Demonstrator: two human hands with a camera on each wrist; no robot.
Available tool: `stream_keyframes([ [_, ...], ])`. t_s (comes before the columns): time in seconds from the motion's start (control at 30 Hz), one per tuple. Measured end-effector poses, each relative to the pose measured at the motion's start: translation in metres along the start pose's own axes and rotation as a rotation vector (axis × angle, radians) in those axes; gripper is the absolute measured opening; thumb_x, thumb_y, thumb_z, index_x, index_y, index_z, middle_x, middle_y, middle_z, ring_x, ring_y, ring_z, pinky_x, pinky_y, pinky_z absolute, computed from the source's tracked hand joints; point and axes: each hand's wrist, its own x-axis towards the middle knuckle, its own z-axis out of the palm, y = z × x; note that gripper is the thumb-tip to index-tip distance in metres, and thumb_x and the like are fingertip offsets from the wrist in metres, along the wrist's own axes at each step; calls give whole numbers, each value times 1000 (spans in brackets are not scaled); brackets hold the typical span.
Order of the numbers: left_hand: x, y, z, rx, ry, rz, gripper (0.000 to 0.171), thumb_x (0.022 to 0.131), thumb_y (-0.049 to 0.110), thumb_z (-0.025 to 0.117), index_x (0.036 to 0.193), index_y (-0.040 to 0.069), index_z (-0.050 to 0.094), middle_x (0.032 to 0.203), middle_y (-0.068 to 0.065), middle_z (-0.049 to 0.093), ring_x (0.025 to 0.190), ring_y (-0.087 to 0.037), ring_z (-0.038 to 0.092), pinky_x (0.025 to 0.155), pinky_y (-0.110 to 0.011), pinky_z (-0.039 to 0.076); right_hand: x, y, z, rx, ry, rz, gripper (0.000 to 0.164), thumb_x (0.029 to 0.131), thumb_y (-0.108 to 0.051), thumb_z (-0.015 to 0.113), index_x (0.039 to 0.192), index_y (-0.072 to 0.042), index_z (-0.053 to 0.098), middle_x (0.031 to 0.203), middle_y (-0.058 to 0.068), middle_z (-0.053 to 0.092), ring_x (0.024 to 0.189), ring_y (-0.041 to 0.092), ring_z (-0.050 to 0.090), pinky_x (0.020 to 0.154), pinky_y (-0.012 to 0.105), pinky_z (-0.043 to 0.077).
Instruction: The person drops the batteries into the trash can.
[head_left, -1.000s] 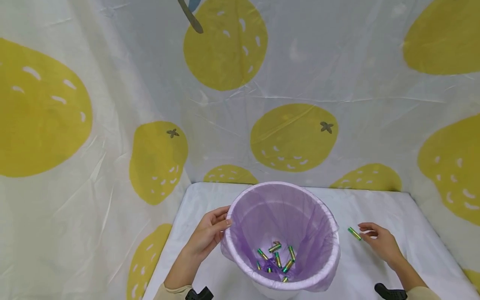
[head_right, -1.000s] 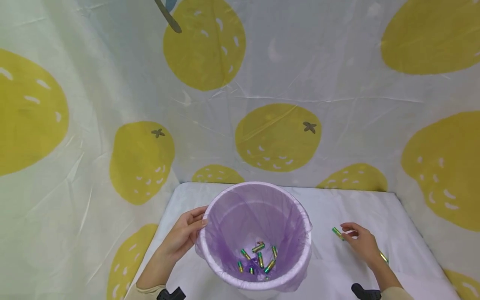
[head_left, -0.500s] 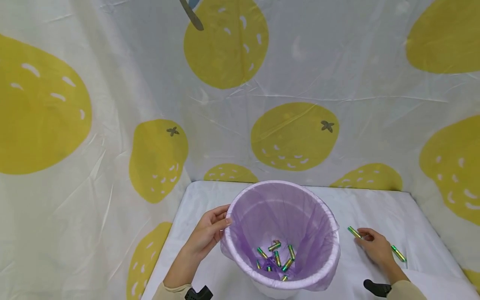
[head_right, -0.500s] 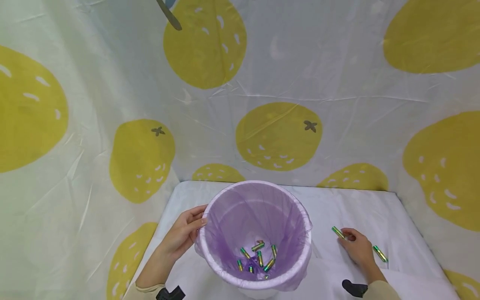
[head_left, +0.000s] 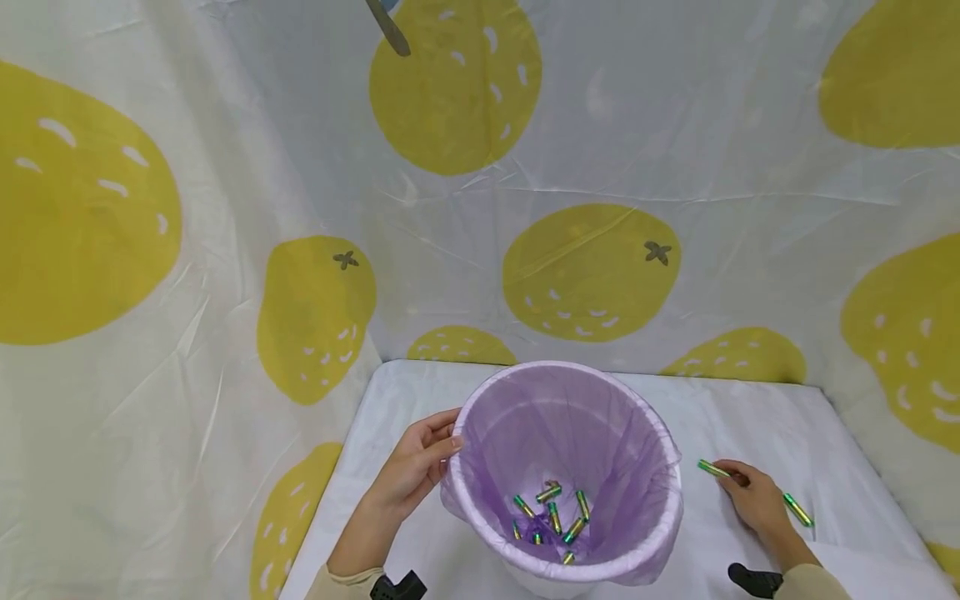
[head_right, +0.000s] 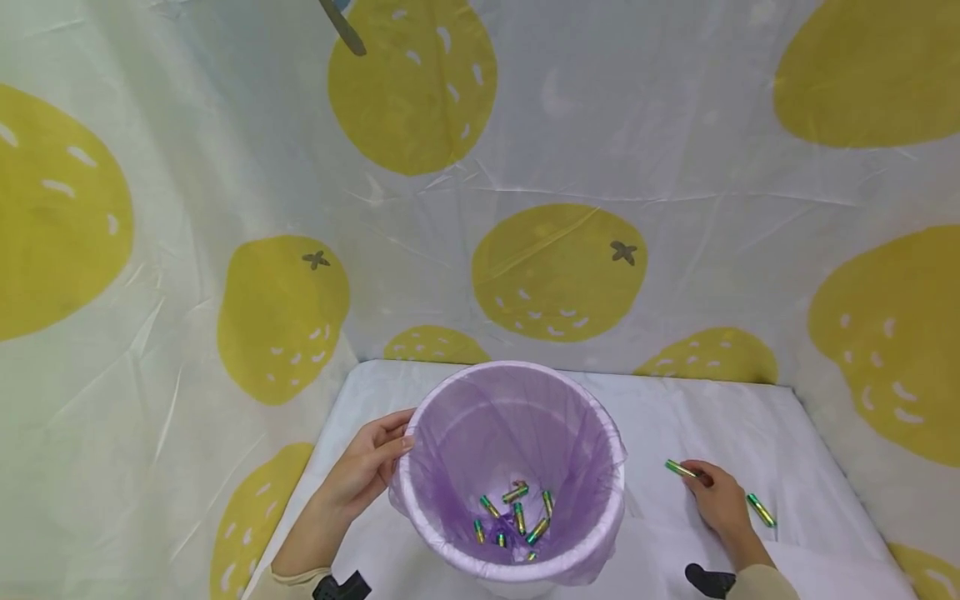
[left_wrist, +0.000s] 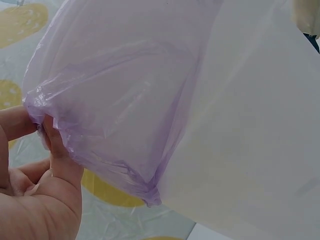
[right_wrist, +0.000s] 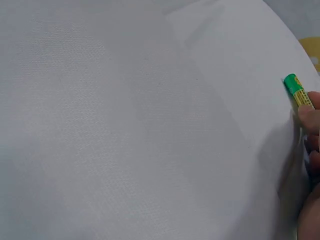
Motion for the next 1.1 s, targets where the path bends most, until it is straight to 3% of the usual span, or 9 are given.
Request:
stream_keyframes([
  [0.37, 2, -1, 2, -1, 8, -8, 52, 100, -7, 55, 146, -20, 36, 121, -18, 63, 99, -18, 68, 81, -28, 60, 2, -1, -10, 66, -81, 46, 31, 103, -7, 55, 127, 11, 61, 104, 18, 63, 91, 26, 52, 67, 26, 42],
  [0.5, 2, -1, 3, -3, 23, -12, 52, 100, -7, 55, 146, -20, 36, 121, -17, 63, 99, -18, 67, 81, -28, 60, 3, -3, -15, 58, -112, 21, 31, 106, -9, 51, 128, 11, 61, 102, 15, 61, 92, 27, 51, 70, 29, 42],
  [0.67, 0, -1, 3, -2, 31, -12, 52, 100, -7, 55, 147, -20, 35, 122, -18, 62, 99, -18, 67, 82, -28, 59, 4, -8, -22, 63, -134, -4, 31, 108, -11, 50, 127, 11, 61, 114, 24, 64, 98, 29, 55, 75, 34, 46],
  [0.97, -2, 2, 4, 12, 33, -13, 52, 100, -6, 55, 147, -19, 36, 122, -17, 63, 99, -18, 67, 81, -28, 60, 8, -15, -36, 77, -166, -38, 33, 111, -15, 45, 130, 9, 59, 122, 30, 61, 104, 35, 58, 75, 34, 50],
  [1.1, -2, 3, 5, 21, 40, -14, 52, 100, -6, 55, 147, -19, 36, 119, -15, 63, 97, -18, 68, 80, -27, 60, 9, -25, -47, 71, -173, -80, 35, 113, -19, 45, 129, 7, 61, 122, 29, 62, 100, 32, 59, 73, 33, 51],
])
